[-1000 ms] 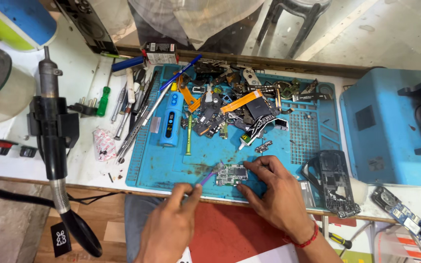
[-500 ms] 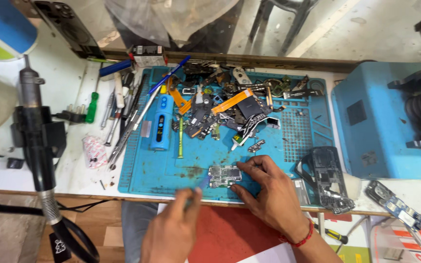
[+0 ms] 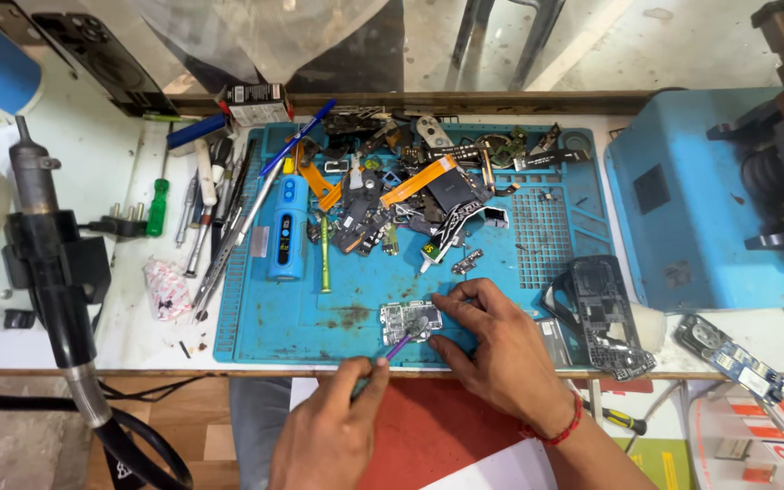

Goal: The person cleans a circuit board from a mobile phone using a brush and applies heat to components using a hot air rework station.

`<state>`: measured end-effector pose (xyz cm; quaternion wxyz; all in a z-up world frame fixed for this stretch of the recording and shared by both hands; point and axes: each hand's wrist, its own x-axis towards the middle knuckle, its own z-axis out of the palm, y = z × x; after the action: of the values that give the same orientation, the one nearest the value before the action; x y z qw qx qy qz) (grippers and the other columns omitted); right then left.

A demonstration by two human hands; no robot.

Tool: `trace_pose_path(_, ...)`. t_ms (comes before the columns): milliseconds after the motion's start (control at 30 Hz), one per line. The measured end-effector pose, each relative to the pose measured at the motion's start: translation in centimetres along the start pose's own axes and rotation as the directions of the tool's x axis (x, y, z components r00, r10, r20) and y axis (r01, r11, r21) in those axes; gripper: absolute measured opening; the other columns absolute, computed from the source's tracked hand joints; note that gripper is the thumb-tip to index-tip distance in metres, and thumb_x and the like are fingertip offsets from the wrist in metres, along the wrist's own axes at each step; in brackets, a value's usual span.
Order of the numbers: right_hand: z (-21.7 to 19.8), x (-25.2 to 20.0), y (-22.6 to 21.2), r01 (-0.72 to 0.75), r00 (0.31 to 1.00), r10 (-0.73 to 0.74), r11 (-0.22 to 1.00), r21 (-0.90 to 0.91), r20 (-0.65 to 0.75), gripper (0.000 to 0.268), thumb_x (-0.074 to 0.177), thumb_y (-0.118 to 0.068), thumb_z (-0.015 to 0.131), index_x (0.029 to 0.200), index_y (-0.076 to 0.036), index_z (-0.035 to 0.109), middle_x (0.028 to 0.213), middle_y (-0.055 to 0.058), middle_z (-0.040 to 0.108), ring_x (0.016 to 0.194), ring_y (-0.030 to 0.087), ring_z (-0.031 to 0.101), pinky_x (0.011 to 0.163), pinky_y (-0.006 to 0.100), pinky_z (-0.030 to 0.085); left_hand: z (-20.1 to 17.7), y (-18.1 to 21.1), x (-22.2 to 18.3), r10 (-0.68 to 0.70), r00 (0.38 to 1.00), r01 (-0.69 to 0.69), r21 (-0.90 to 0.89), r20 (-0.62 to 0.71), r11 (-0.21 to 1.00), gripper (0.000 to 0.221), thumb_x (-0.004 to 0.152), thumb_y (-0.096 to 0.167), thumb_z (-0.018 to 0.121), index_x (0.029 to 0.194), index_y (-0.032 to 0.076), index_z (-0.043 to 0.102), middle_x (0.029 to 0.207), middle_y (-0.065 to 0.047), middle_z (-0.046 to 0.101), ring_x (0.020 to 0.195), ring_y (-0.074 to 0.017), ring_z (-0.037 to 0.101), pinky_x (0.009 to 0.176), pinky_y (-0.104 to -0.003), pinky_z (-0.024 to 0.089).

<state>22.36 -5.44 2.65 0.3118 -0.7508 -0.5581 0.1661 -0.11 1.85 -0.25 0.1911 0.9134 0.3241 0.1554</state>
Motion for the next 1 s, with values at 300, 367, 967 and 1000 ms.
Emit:
trace_pose_path(300,0.1,0.1,-0.2,0.017,1.000,-0.017,1.000,0.007,-0.008,0.043,0.077,-0.020,0.081,0.118,-0.007,0.074,0.107,0.008,0.066,0.073,0.028,0.067,0.068,0.041,0.055,0.5,0.1,-0.3,-0.087,0.996,0.086,-0.032,-0.031,0.996,0.045,0.079,0.001,0.067,0.123,0.011,0.072,0.111,-0.004,0.066,0.068,-0.0283,0.073,0.058,-0.043,0.058)
trace_pose_path(367,0.0,0.0,-0.2,0.023,1.000,-0.023,1.000,-0.003,-0.008,0.043,0.077,-0.020,0.081,0.118,-0.007,0.074,0.106,0.008,0.065,0.075,0.028,0.067,0.068,0.041,0.055,0.4,-0.3,-0.3,-0.077,0.996,0.077,-0.014,-0.043,0.997,0.047,0.078,0.001,0.067,0.124,0.010,0.071,0.112,-0.004,0.065,0.068,-0.0290,0.072,0.058,-0.043,0.058)
trace_pose_path(967,0.3,-0.1,0.2,0.022,0.999,-0.021,1.000,0.020,-0.044,0.032,0.082,-0.010,0.074,0.114,-0.007,0.076,0.103,0.009,0.067,0.069,0.028,0.067,0.064,0.041,0.053,0.3,1.3,-0.6,-0.020,1.000,0.020,0.011,-0.017,1.000,0.044,0.078,0.002,0.066,0.121,0.008,0.073,0.113,-0.006,0.066,0.070,-0.0285,0.073,0.061,-0.043,0.060)
trace_pose_path(1000,0.4,0.0,0.1,0.054,0.997,-0.053,0.998,0.013,-0.056,0.032,0.082,-0.010,0.074,0.114,-0.007,0.075,0.102,0.009,0.067,0.071,0.028,0.067,0.065,0.041,0.053,0.2,0.9,-0.3,-0.092,0.996,0.092,-0.002,-0.007,0.996,0.042,0.080,0.003,0.066,0.121,0.010,0.073,0.112,-0.005,0.067,0.069,-0.0290,0.073,0.060,-0.043,0.059)
